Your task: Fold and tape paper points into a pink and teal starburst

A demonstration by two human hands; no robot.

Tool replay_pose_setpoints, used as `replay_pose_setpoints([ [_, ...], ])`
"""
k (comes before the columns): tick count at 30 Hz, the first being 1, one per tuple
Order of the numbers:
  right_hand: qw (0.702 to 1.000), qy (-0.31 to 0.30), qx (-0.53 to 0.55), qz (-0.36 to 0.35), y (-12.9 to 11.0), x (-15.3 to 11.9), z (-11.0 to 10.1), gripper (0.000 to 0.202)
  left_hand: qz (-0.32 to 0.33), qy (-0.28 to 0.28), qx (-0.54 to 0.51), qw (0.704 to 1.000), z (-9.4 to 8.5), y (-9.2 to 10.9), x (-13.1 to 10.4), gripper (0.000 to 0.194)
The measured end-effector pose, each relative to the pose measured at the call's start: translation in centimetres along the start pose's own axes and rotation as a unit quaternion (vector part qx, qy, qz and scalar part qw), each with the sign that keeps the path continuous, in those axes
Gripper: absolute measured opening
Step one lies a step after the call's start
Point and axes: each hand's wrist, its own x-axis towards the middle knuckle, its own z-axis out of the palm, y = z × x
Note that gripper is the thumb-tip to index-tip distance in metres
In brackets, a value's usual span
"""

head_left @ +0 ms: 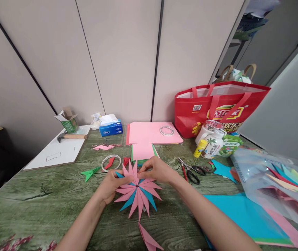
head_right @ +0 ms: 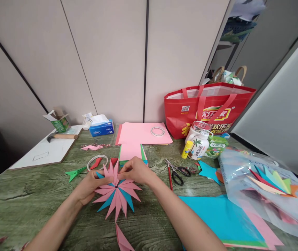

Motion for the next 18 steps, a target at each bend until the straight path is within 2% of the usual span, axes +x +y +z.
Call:
replay_pose_setpoints([
  [4,0.999,0.022,-0.026,0.0,-0.2,-0.1,0.2,0.015,0.0,0.005,-0.004,1.0,0.2,0.2,-0.1,0.019],
  [10,0.998,0.034,0.046,0.016,0.4,0.2,0.7,0.013,-0.002,0.013,-0.015,1.0,0.4,0.2,-0.1,0.017],
  [14,0.999,0.008,0.043,0.031,0.2,0.0,0.2,0.015,-0.005,0.009,-0.006,1.0,0.5,0.5,-0.2,0.018],
  [18,0.997,-0.029,0.074,0.016,-0.3,-0.3,-0.4,0.025,-0.008,-0.024,0.028,0.999,0.4,0.7,-0.2,0.016],
])
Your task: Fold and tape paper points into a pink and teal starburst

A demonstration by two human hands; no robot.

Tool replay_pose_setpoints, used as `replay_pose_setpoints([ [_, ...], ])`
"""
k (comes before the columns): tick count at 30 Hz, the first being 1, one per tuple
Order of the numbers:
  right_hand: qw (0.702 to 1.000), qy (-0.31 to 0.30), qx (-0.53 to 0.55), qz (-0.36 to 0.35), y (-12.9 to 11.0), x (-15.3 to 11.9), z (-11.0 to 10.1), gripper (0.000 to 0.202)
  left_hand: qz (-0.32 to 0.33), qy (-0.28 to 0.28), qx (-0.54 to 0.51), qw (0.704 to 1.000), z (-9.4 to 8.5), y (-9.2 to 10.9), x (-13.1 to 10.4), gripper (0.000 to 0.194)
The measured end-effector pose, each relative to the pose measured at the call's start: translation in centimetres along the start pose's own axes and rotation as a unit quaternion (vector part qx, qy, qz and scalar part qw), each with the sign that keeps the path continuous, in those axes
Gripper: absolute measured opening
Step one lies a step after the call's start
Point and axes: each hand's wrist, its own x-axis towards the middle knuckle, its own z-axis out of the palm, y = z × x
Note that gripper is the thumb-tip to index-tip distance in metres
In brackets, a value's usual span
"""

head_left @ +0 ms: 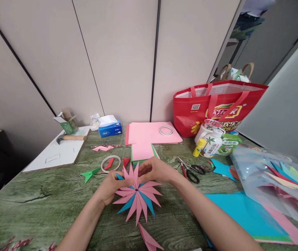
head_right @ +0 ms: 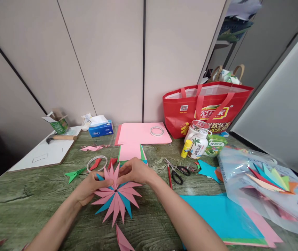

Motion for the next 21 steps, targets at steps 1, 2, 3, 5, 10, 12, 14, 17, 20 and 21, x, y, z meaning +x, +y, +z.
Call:
replay_pose_setpoints([
  [1,1.0,0.004,0.013,-0.01,-0.06,-0.02,-0.02,0.026,0.003,-0.004,0.008,1.0,-0.02,-0.01,0.02,0.015],
  [2,0.999,0.013,0.023,-0.018,-0.06,0.01,0.02,0.025,0.008,-0.005,0.013,1.0,-0.04,-0.04,0.04,0.015],
  [3,0.999,0.023,0.03,-0.021,0.0,0.07,0.1,0.024,0.011,-0.005,0.016,1.0,-0.06,-0.09,0.06,0.014],
  [5,0.998,0.042,0.04,-0.017,0.23,0.25,0.32,0.025,0.013,0.001,0.015,1.0,-0.11,-0.19,0.07,0.014],
  [10,0.997,0.061,0.047,-0.016,0.76,0.53,0.75,0.025,0.011,0.004,0.006,1.0,-0.1,-0.2,0.01,0.016],
  [12,0.997,0.067,0.044,-0.023,0.75,0.52,0.81,0.023,0.013,0.002,0.007,1.0,-0.06,-0.17,0.04,0.015],
  [14,0.996,0.07,0.043,-0.027,0.61,0.46,0.86,0.021,0.009,0.005,0.004,1.0,-0.05,-0.21,0.09,0.016],
  [17,0.996,0.083,0.03,-0.027,0.31,0.37,0.91,0.019,0.003,0.015,-0.001,1.0,-0.22,-0.42,0.19,0.017],
  [20,0.995,0.099,0.004,-0.029,0.14,0.31,0.94,0.017,0.013,0.025,-0.006,1.0,-0.5,-0.7,0.32,0.017],
  [21,0.994,0.1,-0.007,-0.033,0.13,0.31,0.95,0.017,0.016,0.026,-0.005,1.0,-0.58,-0.78,0.36,0.017],
])
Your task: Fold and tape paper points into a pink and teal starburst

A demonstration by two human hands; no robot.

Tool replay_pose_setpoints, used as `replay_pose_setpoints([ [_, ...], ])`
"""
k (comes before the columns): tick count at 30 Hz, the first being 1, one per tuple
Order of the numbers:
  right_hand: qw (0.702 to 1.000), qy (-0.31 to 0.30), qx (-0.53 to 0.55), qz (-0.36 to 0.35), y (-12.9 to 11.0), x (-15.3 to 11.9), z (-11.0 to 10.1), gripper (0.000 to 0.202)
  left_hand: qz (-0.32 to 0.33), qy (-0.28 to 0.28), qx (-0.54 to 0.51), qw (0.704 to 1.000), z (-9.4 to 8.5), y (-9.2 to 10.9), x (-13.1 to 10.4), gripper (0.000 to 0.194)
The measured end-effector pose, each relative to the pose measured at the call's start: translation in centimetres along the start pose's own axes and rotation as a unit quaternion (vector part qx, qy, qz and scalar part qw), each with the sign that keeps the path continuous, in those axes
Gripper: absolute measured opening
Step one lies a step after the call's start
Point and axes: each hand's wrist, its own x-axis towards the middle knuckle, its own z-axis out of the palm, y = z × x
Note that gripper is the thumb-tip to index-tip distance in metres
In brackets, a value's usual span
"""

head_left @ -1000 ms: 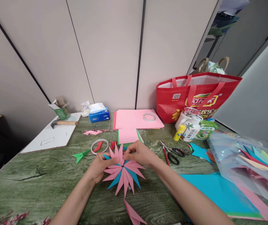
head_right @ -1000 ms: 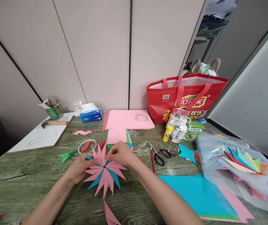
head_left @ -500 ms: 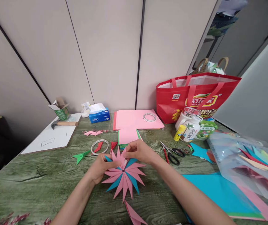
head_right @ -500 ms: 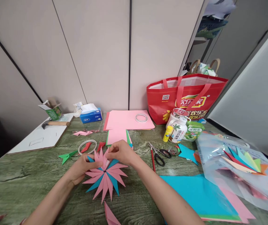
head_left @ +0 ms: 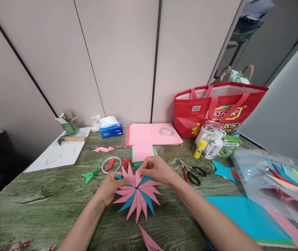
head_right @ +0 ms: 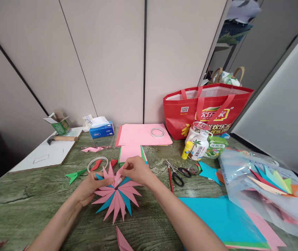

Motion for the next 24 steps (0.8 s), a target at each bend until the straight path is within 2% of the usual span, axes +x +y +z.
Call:
replay_pose_setpoints([
  [10,0.997,0.011,-0.078,-0.018,-0.53,-0.04,-0.05,0.011,-0.004,-0.019,0.025,0.999,-0.11,0.18,-0.05,0.022],
  [13,0.996,0.008,-0.09,-0.014,-0.56,-0.06,0.0,0.011,0.003,-0.007,0.025,1.0,-0.09,0.16,-0.02,0.022],
  [18,0.999,-0.033,-0.035,-0.008,-0.15,-0.12,0.03,0.019,-0.009,-0.002,0.011,1.0,0.11,0.26,-0.06,0.021],
  [24,0.999,-0.028,-0.024,-0.004,0.14,-0.08,-0.11,0.02,-0.008,-0.005,0.01,1.0,0.17,0.26,-0.17,0.019],
])
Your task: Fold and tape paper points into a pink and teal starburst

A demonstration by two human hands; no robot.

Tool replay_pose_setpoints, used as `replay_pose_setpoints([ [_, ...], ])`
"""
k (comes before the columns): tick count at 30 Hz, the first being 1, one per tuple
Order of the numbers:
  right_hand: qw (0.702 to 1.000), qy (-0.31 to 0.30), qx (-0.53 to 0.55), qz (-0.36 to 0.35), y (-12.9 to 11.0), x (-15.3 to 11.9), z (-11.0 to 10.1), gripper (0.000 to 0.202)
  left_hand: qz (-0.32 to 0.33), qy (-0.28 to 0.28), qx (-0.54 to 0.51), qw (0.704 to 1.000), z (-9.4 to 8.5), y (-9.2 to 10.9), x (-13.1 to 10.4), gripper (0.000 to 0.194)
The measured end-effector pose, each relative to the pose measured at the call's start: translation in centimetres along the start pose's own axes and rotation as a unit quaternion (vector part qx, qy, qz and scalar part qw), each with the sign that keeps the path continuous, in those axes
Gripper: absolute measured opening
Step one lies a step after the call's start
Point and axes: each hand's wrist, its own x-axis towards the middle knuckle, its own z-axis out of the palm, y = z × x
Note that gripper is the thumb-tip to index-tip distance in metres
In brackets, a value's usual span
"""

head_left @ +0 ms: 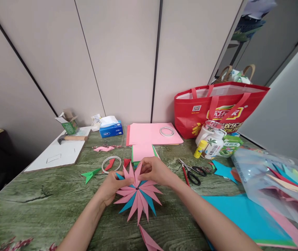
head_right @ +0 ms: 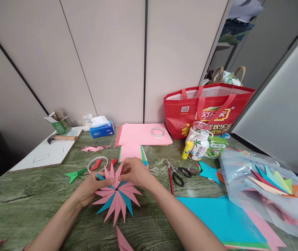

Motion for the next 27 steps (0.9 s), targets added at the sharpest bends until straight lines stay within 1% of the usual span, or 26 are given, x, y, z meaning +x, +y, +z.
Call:
replay_pose_setpoints([
  [5,0.999,0.0,-0.03,0.011,0.1,0.0,0.2,0.019,0.016,0.007,0.023,1.0,-0.2,-0.3,0.2,0.02],
  [9,0.998,0.014,-0.064,0.003,0.1,-0.1,0.6,0.018,0.011,0.007,0.036,0.999,-0.2,-0.3,0.2,0.021],
  [14,0.998,0.008,-0.057,-0.003,-0.1,-0.3,0.7,0.016,0.012,0.012,0.034,0.999,-0.1,-0.2,0.2,0.02],
  [16,0.999,0.007,-0.049,0.005,-0.2,-0.3,0.6,0.019,0.012,0.015,0.027,0.999,-0.1,-0.2,0.3,0.019],
  [18,0.999,0.006,-0.043,0.01,-0.3,-0.3,0.6,0.022,0.008,0.011,0.022,1.0,-0.1,-0.3,0.3,0.019],
  [21,0.999,0.004,-0.04,0.003,-0.3,-0.3,0.7,0.019,0.006,0.003,0.017,1.0,0.0,-0.3,0.3,0.02],
  [25,0.999,0.009,-0.036,0.001,-0.3,-0.2,1.1,0.018,0.023,0.021,0.003,1.0,0.0,-0.4,0.4,0.017],
  [27,0.999,0.015,-0.042,-0.004,-0.3,-0.2,1.1,0.017,0.018,0.021,-0.003,1.0,0.0,-0.5,0.4,0.016],
])
